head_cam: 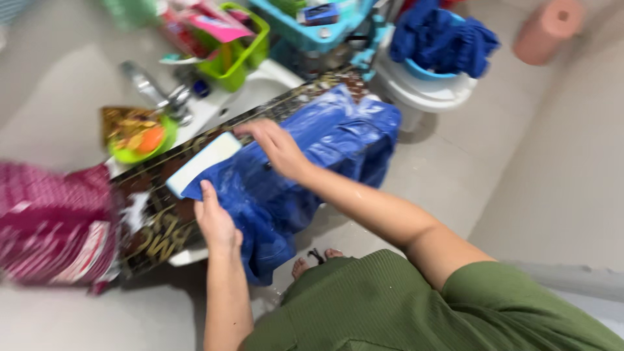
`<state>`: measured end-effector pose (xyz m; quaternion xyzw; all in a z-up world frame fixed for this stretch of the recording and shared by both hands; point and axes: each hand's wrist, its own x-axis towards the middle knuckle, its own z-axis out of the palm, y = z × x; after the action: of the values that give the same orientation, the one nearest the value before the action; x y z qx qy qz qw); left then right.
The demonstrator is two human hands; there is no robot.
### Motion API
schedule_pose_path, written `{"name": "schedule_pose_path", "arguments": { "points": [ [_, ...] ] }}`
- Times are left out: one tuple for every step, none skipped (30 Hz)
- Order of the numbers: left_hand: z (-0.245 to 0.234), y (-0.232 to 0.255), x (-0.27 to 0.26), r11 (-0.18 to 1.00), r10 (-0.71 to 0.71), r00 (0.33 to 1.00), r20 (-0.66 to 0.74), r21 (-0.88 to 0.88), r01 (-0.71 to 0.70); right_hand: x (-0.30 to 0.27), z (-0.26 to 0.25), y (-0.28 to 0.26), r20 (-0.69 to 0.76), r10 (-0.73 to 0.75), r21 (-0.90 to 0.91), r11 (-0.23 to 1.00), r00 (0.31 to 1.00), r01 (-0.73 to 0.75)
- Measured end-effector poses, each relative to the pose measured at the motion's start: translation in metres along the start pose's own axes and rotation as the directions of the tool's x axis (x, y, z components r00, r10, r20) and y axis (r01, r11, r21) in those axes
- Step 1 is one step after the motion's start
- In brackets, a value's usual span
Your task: The person washes a blue shirt by hand on a washboard. They wet the shirt under a faucet, apply detergent powder from a bag, and scrub the fabric with a blue brush. The person scrubs both sides of the shirt, turning it over to clean the back.
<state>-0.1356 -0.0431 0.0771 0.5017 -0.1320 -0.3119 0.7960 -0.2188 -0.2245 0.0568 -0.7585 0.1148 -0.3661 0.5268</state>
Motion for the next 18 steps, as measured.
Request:
{"name": "schedule_pose_path", "arguments": {
  "points": [
    [0.017, -0.013, 0.001, 1.000, -0.028, 0.999, 0.016, 0.003, 0.028, -0.022, -0.011, -0.013, -0.038, -0.068, 0.014, 0.998, 0.997, 0.069],
    [0.036, -0.024, 0.001, 0.998, -0.056, 0.998, 0.032, 0.007, 0.055, -0.049, -0.023, -0.027, 0.025, -0.019, 0.064, 0.998, 1.000, 0.018],
    [0.057, -0.035, -0.001, 0.993, -0.081, 0.986, 0.148, 0.098, 0.067, -0.074, -0.036, -0.040, 0.088, 0.027, 0.112, 0.993, 0.996, -0.036],
    [0.078, -0.044, -0.003, 0.980, -0.109, 0.961, 0.255, 0.189, 0.061, -0.089, -0.048, -0.047, -0.009, -0.045, 0.082, 0.996, 0.999, 0.046],
    [0.099, -0.049, -0.003, 0.956, -0.078, 0.903, 0.422, 0.288, -0.052, -0.104, -0.058, -0.050, -0.100, -0.122, 0.043, 0.991, 0.987, 0.127],
    [0.117, -0.051, -0.003, 0.914, -0.064, 0.814, 0.577, 0.362, -0.185, -0.117, -0.066, -0.047, -0.188, -0.203, 0.002, 0.978, 0.961, 0.207],
    [0.133, -0.051, -0.005, 0.934, -0.133, 0.706, 0.696, 0.327, -0.146, -0.120, -0.078, -0.038, -0.286, 0.049, 0.151, 0.989, 0.957, -0.005],
    [0.147, -0.050, -0.007, 0.949, -0.189, 0.575, 0.796, 0.298, -0.100, -0.122, -0.089, -0.028, -0.336, 0.302, 0.318, 0.928, 0.892, -0.194],
    [0.159, -0.047, -0.011, 0.891, -0.136, 0.546, 0.827, 0.343, -0.297, -0.128, -0.100, -0.023, -0.390, 0.305, 0.396, 0.907, 0.869, -0.141],
    [0.170, -0.046, -0.014, 0.795, -0.082, 0.508, 0.857, 0.364, -0.485, -0.130, -0.114, -0.020, -0.436, 0.306, 0.467, 0.881, 0.846, -0.078],
    [0.180, -0.047, -0.017, 0.664, -0.035, 0.458, 0.888, 0.363, -0.653, -0.132, -0.129, -0.021, -0.480, 0.310, 0.530, 0.848, 0.821, -0.010],
    [0.190, -0.051, -0.020, 0.576, 0.145, 0.402, 0.904, 0.253, -0.777, -0.133, -0.145, -0.027, -0.540, 0.211, 0.276, 0.959, 0.814, -0.066],
    [0.198, -0.058, -0.022, 0.458, 0.313, 0.314, 0.896, 0.147, -0.877, -0.134, -0.163, -0.036, -0.573, 0.103, 0.001, 0.992, 0.813, -0.125],
    [0.200, -0.066, -0.024, 0.315, 0.458, 0.202, 0.865, 0.054, -0.948, -0.136, -0.177, -0.046, -0.575, -0.003, -0.268, 0.945, 0.818, -0.185],
    [0.202, -0.073, -0.022, 0.373, 0.489, 0.252, 0.835, 0.061, -0.926, -0.134, -0.189, -0.057, -0.583, 0.063, -0.180, 0.962, 0.810, -0.204],
    [0.206, -0.083, -0.018, 0.433, 0.517, 0.306, 0.799, 0.064, -0.899, -0.133, -0.200, -0.069, -0.584, 0.129, -0.092, 0.970, 0.801, -0.224],
    [0.210, -0.092, -0.011, 0.491, 0.540, 0.361, 0.761, 0.064, -0.869, -0.134, -0.210, -0.082, -0.559, 0.105, -0.146, 0.964, 0.823, -0.223],
    [0.214, -0.099, 0.002, 0.496, 0.388, 0.372, 0.843, 0.150, -0.855, -0.133, -0.222, -0.096, -0.526, 0.079, -0.204, 0.955, 0.847, -0.216]
  ]
}}
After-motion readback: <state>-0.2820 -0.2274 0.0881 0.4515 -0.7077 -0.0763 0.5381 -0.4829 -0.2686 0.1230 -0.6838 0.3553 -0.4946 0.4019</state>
